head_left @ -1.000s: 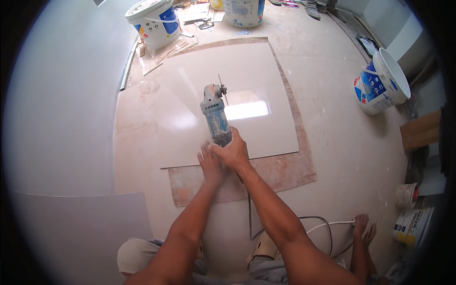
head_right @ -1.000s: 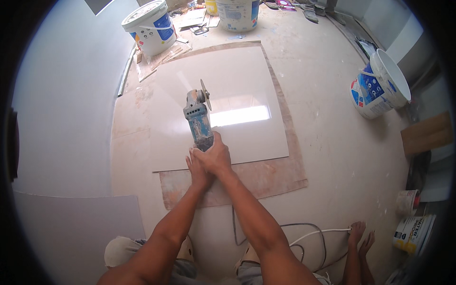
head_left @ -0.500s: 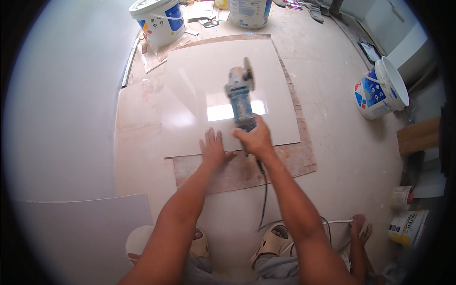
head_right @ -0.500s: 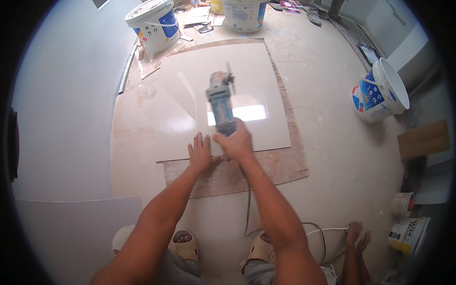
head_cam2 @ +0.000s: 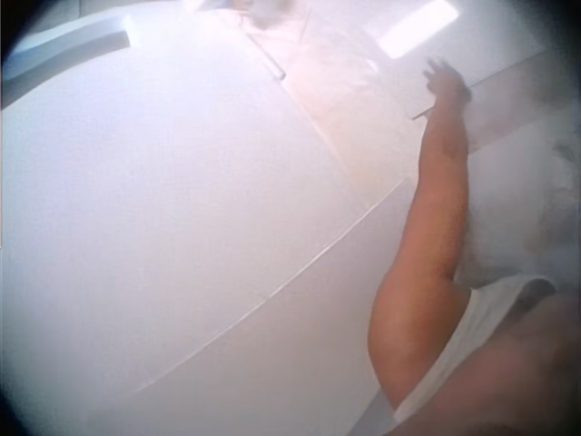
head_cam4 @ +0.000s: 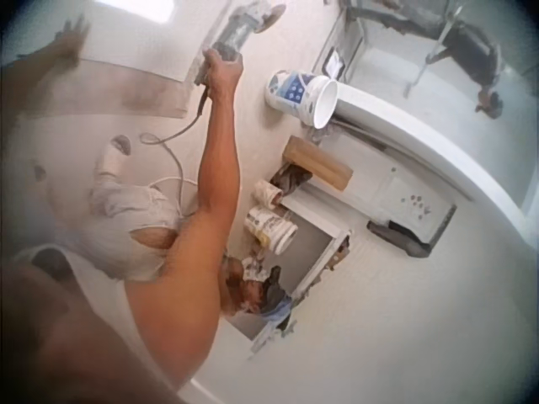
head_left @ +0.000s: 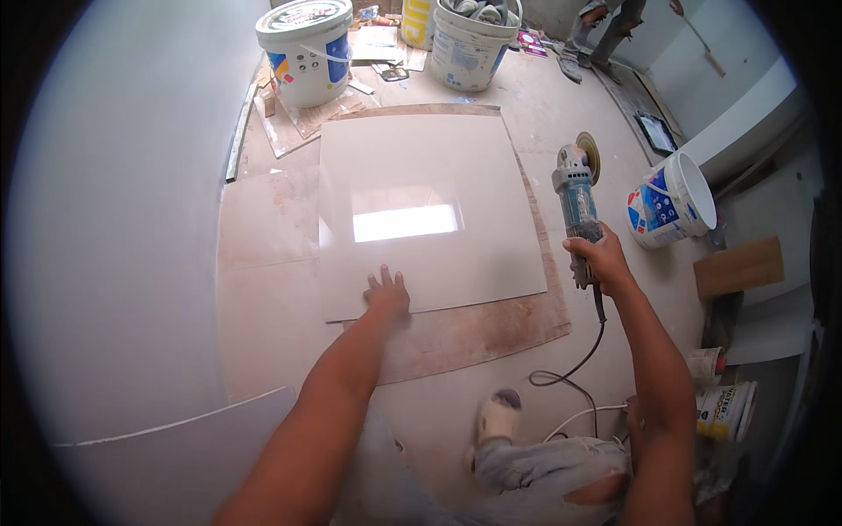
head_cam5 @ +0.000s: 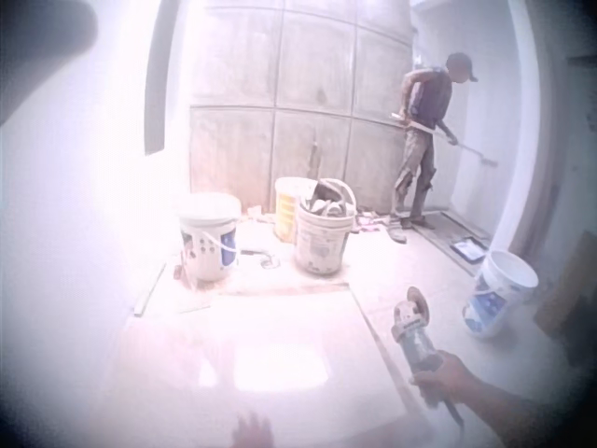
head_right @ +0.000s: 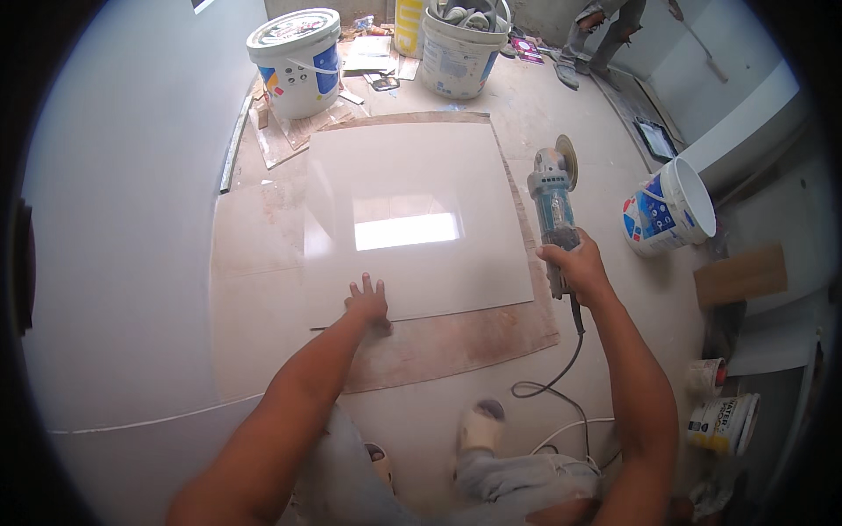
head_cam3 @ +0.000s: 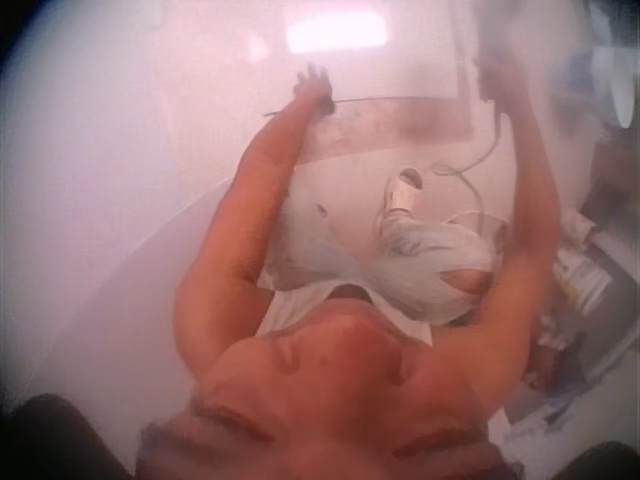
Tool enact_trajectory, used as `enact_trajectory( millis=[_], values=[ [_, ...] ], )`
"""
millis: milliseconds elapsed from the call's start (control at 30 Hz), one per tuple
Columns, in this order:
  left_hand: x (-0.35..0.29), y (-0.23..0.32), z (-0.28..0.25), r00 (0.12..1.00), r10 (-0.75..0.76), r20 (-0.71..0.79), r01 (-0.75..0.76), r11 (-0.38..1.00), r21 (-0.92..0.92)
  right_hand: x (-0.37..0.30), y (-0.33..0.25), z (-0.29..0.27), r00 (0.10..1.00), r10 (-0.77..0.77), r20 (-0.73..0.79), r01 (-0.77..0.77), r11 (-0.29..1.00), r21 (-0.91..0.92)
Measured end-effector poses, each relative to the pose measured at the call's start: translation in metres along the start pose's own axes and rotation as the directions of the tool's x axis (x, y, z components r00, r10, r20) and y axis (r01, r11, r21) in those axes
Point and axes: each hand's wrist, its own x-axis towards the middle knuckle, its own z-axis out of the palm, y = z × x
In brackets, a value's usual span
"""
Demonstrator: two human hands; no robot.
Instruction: The person uses an angle grinder to cut a large white tile on the floor. They reposition the tile and continue cutting along a marked line.
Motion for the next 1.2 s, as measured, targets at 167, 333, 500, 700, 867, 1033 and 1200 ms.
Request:
enact_trajectory(
  millis=[167, 333, 500, 700, 867, 1033, 1200],
  values=[
    [-0.014, 0.003, -0.011, 0.999, 0.019, 0.046, -0.019, 1.000, -0.004, 0.039, 0.036, 0.036, 0.998, -0.053, 0.038, 0.048, 0.992, 0.121],
    [-0.004, 0.000, -0.018, 0.998, -0.053, 0.020, 0.051, 0.993, 0.106, 0.106, 0.079, 0.131, 0.990, -0.140, 0.032, 0.133, 0.975, 0.178],
    [0.015, 0.006, -0.049, 0.988, -0.140, -0.065, 0.148, 0.980, 0.132, 0.161, 0.081, 0.196, 0.994, -0.073, 0.087, 0.054, 0.978, 0.202],
    [0.023, 0.021, -0.056, 0.989, -0.139, -0.040, 0.142, 0.986, 0.084, 0.226, 0.081, 0.235, 0.993, -0.028, 0.113, 0.012, 0.990, 0.137],
    [0.023, 0.017, -0.054, 0.989, -0.146, -0.033, 0.147, 0.988, 0.052, 0.262, 0.037, 0.267, 0.983, -0.016, 0.183, -0.003, 0.995, 0.102],
    [0.030, 0.007, -0.044, 0.993, -0.084, -0.081, 0.090, 0.993, 0.080, 0.296, 0.029, 0.290, 0.979, -0.022, 0.203, 0.002, 0.995, 0.095],
    [0.027, 0.016, -0.056, 0.990, -0.142, -0.006, 0.142, 0.987, 0.076, 0.325, 0.029, 0.301, 0.997, -0.040, 0.059, 0.031, 0.989, 0.145]
  ],
)
